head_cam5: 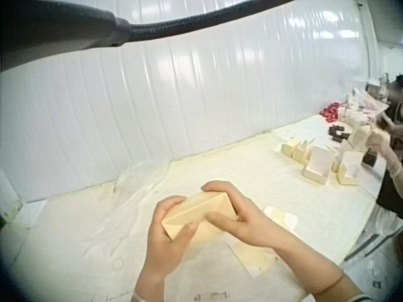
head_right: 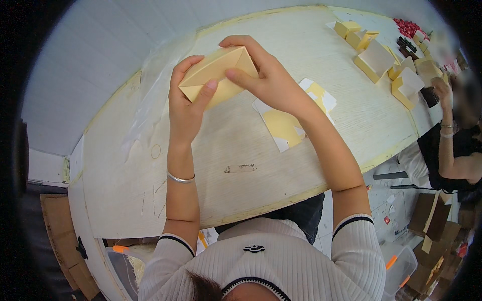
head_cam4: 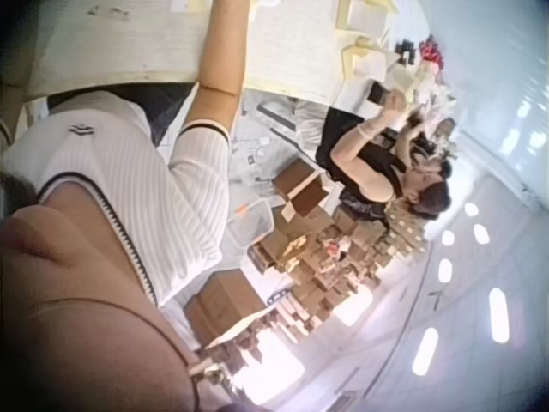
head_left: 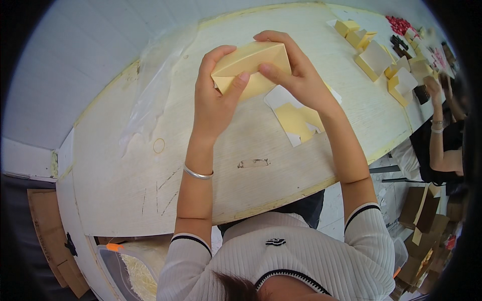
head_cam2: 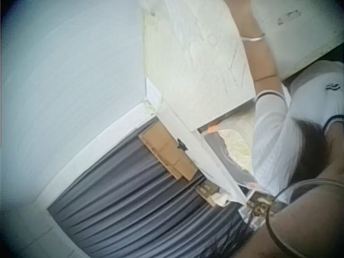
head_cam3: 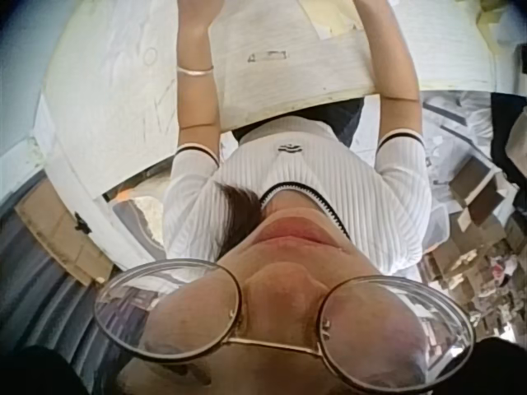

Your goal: The person folds small yellow cardboard boxes, places dark rectangular items inside, and adds pink decorative pieces. The person closes the boxes and sets them aside on the table.

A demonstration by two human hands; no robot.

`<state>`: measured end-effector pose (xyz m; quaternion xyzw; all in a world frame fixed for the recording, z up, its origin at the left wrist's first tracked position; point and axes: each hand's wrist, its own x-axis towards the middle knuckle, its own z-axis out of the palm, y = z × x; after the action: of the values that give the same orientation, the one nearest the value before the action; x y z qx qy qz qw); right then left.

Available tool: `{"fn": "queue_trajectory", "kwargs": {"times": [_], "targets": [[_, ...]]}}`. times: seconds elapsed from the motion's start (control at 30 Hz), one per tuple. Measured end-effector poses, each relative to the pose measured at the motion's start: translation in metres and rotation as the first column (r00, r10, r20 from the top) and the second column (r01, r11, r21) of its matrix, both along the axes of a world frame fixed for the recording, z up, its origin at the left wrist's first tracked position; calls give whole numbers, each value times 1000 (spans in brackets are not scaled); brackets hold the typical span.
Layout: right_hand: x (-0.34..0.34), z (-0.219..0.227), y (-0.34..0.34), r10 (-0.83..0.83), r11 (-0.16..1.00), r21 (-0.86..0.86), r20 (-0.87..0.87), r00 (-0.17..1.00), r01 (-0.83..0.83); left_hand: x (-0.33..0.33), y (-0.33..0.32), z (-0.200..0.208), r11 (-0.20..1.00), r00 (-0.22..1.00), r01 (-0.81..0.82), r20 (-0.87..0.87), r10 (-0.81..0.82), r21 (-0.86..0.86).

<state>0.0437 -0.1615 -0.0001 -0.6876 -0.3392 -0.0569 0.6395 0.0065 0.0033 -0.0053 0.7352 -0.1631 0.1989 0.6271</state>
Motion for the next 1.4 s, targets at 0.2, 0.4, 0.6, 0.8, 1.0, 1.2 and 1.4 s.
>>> {"fn": "queue_trajectory", "kwargs": {"times": [0.2,0.4,0.6,0.8,1.0,1.2,1.4], "targets": [[2,8,-11,279,952,196,-233,932,-236,-4,7,8,965,961,191,-167,-222,-181],[-1,12,-17,264,963,134,-310,913,-233,-2,17,10,936,910,263,-263,-321,-233],[-2,31,-84,-112,936,-342,-69,991,81,-7,31,10,988,988,92,-110,-107,-127],[41,43,-168,-522,-5,-599,685,509,801,-14,19,25,999,984,24,-177,-32,-49],[-8,-98,-88,92,559,-741,502,860,373,-17,13,25,997,984,11,-179,-24,-71],[-6,-122,-84,-272,631,-555,498,824,543,-16,4,22,996,974,80,-217,-70,35],[-7,-119,-80,-359,571,-554,496,791,606,-10,-12,-1,955,932,218,-333,-143,201]]}}
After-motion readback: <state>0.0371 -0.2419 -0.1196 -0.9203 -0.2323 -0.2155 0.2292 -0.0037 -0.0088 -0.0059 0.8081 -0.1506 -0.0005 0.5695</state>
